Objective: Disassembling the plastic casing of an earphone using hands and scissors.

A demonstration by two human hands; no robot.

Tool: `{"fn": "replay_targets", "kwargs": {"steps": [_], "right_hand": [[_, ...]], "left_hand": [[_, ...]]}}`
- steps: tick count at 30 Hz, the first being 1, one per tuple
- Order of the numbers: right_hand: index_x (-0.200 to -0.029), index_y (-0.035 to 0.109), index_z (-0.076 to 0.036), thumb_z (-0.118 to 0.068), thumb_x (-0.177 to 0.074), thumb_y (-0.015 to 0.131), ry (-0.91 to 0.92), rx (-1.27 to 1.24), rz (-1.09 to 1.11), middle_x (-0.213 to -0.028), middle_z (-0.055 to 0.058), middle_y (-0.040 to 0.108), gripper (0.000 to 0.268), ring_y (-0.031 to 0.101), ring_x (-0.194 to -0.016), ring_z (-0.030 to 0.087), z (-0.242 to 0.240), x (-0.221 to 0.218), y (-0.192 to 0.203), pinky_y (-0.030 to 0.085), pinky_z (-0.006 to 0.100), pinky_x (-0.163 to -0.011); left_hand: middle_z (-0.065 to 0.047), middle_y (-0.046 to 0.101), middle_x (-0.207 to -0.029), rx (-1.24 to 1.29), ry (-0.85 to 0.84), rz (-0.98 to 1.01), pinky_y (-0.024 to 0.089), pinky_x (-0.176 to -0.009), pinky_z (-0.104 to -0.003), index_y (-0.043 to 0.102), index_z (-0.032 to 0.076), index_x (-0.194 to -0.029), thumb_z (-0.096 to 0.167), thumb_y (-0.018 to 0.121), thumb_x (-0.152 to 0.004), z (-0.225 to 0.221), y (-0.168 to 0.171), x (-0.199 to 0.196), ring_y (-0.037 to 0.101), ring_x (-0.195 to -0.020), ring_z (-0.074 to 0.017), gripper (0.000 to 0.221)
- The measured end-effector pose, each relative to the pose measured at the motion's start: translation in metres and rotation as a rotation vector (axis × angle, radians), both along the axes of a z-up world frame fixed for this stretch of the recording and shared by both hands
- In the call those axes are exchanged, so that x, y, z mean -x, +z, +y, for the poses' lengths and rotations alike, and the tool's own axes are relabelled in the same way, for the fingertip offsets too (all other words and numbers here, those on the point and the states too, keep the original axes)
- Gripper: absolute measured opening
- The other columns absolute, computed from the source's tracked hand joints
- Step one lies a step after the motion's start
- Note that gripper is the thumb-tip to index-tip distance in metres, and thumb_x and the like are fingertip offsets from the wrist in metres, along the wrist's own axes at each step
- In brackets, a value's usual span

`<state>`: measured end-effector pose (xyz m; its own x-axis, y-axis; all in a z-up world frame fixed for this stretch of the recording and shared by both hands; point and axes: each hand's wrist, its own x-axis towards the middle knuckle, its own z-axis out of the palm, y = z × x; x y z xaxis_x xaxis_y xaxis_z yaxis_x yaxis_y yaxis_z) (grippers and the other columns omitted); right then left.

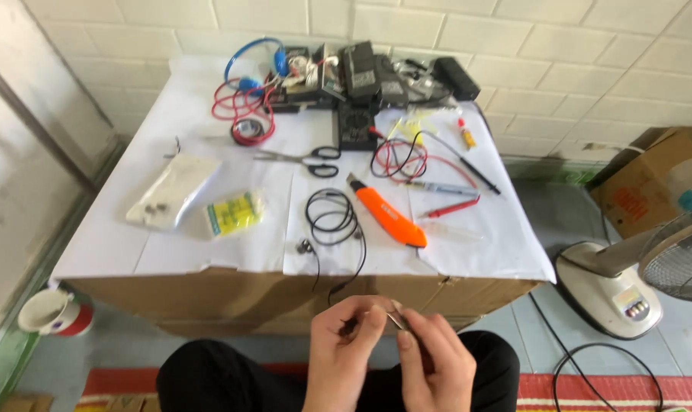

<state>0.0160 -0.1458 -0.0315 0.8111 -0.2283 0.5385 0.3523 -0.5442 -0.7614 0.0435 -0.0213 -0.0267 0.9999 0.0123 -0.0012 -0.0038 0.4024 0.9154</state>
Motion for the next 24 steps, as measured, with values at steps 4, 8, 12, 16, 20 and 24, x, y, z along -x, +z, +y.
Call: {"fn": "replay_targets", "kwargs": {"steps": [4, 8, 12, 16, 20, 24], "right_hand": [[-0.107, 0.077, -0.004, -0.007, -0.081, 0.072, 0.002, 0.09, 0.157, -0.073, 0.002, 0.069, 0.027, 0.057, -0.051, 0.01, -0.01, -0.016, 0.009, 0.046, 0.022, -0.046], [-0.112, 0.077, -0.015, -0.005, -0.078, 0.074, -0.011, 0.185, 0.159, -0.079, -0.002, 0.073, 0.036, 0.06, -0.053, 0.01, -0.042, -0.06, 0.0, 0.05, 0.022, -0.049], [-0.098, 0.074, -0.001, -0.009, -0.097, 0.07, -0.212, 0.497, -0.056, -0.08, 0.012, 0.06, 0.009, 0.052, -0.073, 0.026, -0.102, -0.169, 0.022, 0.044, 0.037, -0.066], [-0.097, 0.078, -0.003, -0.029, -0.1, 0.067, -0.206, 0.752, 0.388, -0.067, 0.015, 0.063, 0.029, 0.054, -0.062, 0.034, -0.118, -0.244, 0.048, 0.045, 0.042, -0.079], [-0.117, 0.079, -0.013, -0.033, -0.095, 0.069, -0.184, 0.716, 0.414, -0.089, 0.012, 0.077, 0.031, 0.069, -0.075, 0.033, -0.115, -0.231, 0.057, 0.053, 0.043, -0.071], [-0.106, 0.069, 0.003, -0.007, -0.106, 0.056, 0.043, 0.242, 0.255, -0.09, 0.012, 0.07, 0.016, 0.059, -0.074, 0.021, -0.101, -0.154, 0.032, 0.049, 0.033, -0.069]], "left_hand": [[-0.01, 0.07, -0.109, -0.021, 0.015, -0.129, 0.039, -0.068, -0.024, 0.07, -0.007, -0.109, 0.044, 0.066, -0.092, 0.01, -0.026, -0.008, 0.043, -0.068, -0.0109, 0.054], [0.001, 0.047, -0.076, 0.007, 0.079, -0.162, 0.031, -0.056, -0.021, 0.055, -0.009, -0.144, 0.027, 0.051, -0.103, 0.015, -0.055, 0.002, 0.039, -0.061, -0.0078, 0.055], [-0.009, 0.063, -0.082, -0.154, -0.047, -0.221, 0.052, -0.052, -0.026, 0.03, -0.001, -0.157, 0.015, 0.05, -0.101, 0.024, -0.099, 0.011, 0.055, -0.055, -0.0126, 0.062], [-0.021, 0.068, -0.07, 0.241, -0.064, -0.24, 0.058, -0.051, -0.034, 0.038, -0.01, -0.141, 0.012, 0.053, -0.102, 0.027, -0.127, 0.012, 0.063, -0.049, -0.0251, 0.047], [-0.017, 0.065, -0.057, 0.21, 0.107, -0.066, 0.054, -0.047, -0.034, 0.054, -0.005, -0.101, 0.016, 0.056, -0.101, 0.039, -0.099, 0.019, 0.059, -0.043, -0.0234, 0.021], [-0.009, 0.048, -0.055, 0.279, 0.125, 0.109, 0.031, -0.044, -0.031, 0.068, -0.012, -0.109, 0.02, 0.042, -0.106, 0.046, -0.075, 0.02, 0.037, -0.044, -0.0161, 0.042]]}}
